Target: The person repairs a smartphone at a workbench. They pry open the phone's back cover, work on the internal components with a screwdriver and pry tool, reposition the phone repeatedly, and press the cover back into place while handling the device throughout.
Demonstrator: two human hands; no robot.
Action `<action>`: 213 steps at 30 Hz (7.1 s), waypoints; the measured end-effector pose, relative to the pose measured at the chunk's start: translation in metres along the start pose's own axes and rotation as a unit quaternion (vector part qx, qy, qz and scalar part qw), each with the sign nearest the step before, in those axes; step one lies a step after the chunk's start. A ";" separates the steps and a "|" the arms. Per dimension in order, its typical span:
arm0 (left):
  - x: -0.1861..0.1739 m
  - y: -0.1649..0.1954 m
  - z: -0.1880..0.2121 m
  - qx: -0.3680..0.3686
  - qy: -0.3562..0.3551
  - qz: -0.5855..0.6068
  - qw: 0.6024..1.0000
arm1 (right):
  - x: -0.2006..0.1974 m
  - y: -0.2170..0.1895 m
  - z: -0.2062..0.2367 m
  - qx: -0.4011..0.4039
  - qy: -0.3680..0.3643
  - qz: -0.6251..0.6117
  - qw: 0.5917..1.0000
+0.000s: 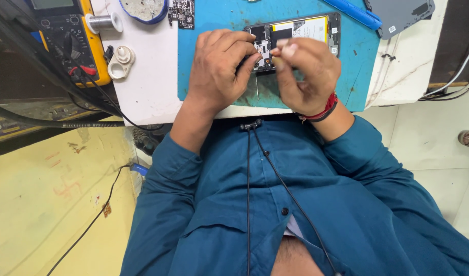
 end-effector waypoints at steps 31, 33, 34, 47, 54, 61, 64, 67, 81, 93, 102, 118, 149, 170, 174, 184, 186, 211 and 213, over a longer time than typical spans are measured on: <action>0.000 0.008 0.010 -0.083 -0.037 -0.014 0.996 | 0.011 0.000 -0.003 0.079 0.012 -0.090 0.993; 0.002 0.005 0.011 -0.086 -0.036 -0.017 0.995 | 0.010 -0.001 -0.003 0.081 0.010 -0.089 0.993; 0.003 0.003 0.011 -0.085 -0.035 -0.021 0.995 | 0.010 0.000 -0.004 0.067 0.007 -0.063 0.996; 0.010 -0.001 0.014 -0.077 -0.027 -0.042 0.996 | 0.010 0.002 0.000 0.066 0.007 -0.072 0.995; 0.010 -0.002 0.015 -0.077 -0.026 -0.046 0.996 | 0.011 0.005 0.006 0.110 0.037 -0.130 0.985; 0.010 -0.002 0.014 -0.078 -0.025 -0.048 0.995 | 0.010 0.003 0.001 0.098 0.025 -0.084 0.991; 0.010 -0.001 0.015 -0.080 -0.029 -0.046 0.995 | 0.010 0.003 0.000 0.114 0.045 -0.137 0.983; 0.011 -0.002 0.015 -0.077 -0.025 -0.046 0.996 | 0.010 0.003 0.000 0.080 0.015 -0.082 0.993; 0.011 -0.002 0.016 -0.078 -0.023 -0.044 0.996 | 0.008 0.000 -0.002 0.061 0.001 -0.011 0.998; 0.003 0.006 0.012 -0.016 -0.019 -0.021 0.999 | 0.018 0.007 0.023 0.127 0.173 -0.189 0.958; 0.002 0.007 0.010 -0.092 0.048 0.024 0.994 | 0.018 0.010 0.028 0.158 0.153 -0.198 0.955; 0.003 0.007 0.008 -0.116 0.057 0.020 0.991 | 0.010 0.000 -0.007 -0.012 -0.020 -0.036 0.999; -0.004 -0.007 0.007 -0.072 -0.066 -0.023 0.995 | 0.017 0.003 -0.019 0.017 -0.026 -0.086 0.996; -0.008 -0.005 0.006 -0.071 -0.068 -0.029 0.995 | 0.021 -0.001 -0.021 -0.007 -0.021 -0.070 0.997; -0.007 -0.004 0.005 -0.080 -0.070 -0.025 0.994 | 0.027 0.000 -0.019 0.045 -0.048 -0.119 0.991; -0.007 -0.010 0.005 -0.082 -0.081 -0.042 0.992 | 0.031 -0.002 -0.014 -0.028 -0.021 -0.055 0.998; -0.008 -0.011 0.007 -0.080 -0.075 -0.043 0.993 | 0.033 -0.001 -0.014 -0.022 -0.015 -0.053 0.998; 0.002 -0.010 0.002 -0.071 -0.046 -0.043 0.995 | 0.034 0.008 -0.002 0.036 0.019 -0.120 0.992; 0.002 -0.010 0.002 -0.071 -0.047 -0.038 0.996 | 0.034 0.008 -0.001 0.039 0.015 -0.110 0.993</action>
Point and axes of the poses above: each hand's wrist, its own z-axis away from the middle knuckle, its own x-axis out of the palm, y = z × x, the point moved 1 cm from there along -z, towards the middle knuckle, and after that the axes turned 15 degrees about -x, right-handed, at the moved point
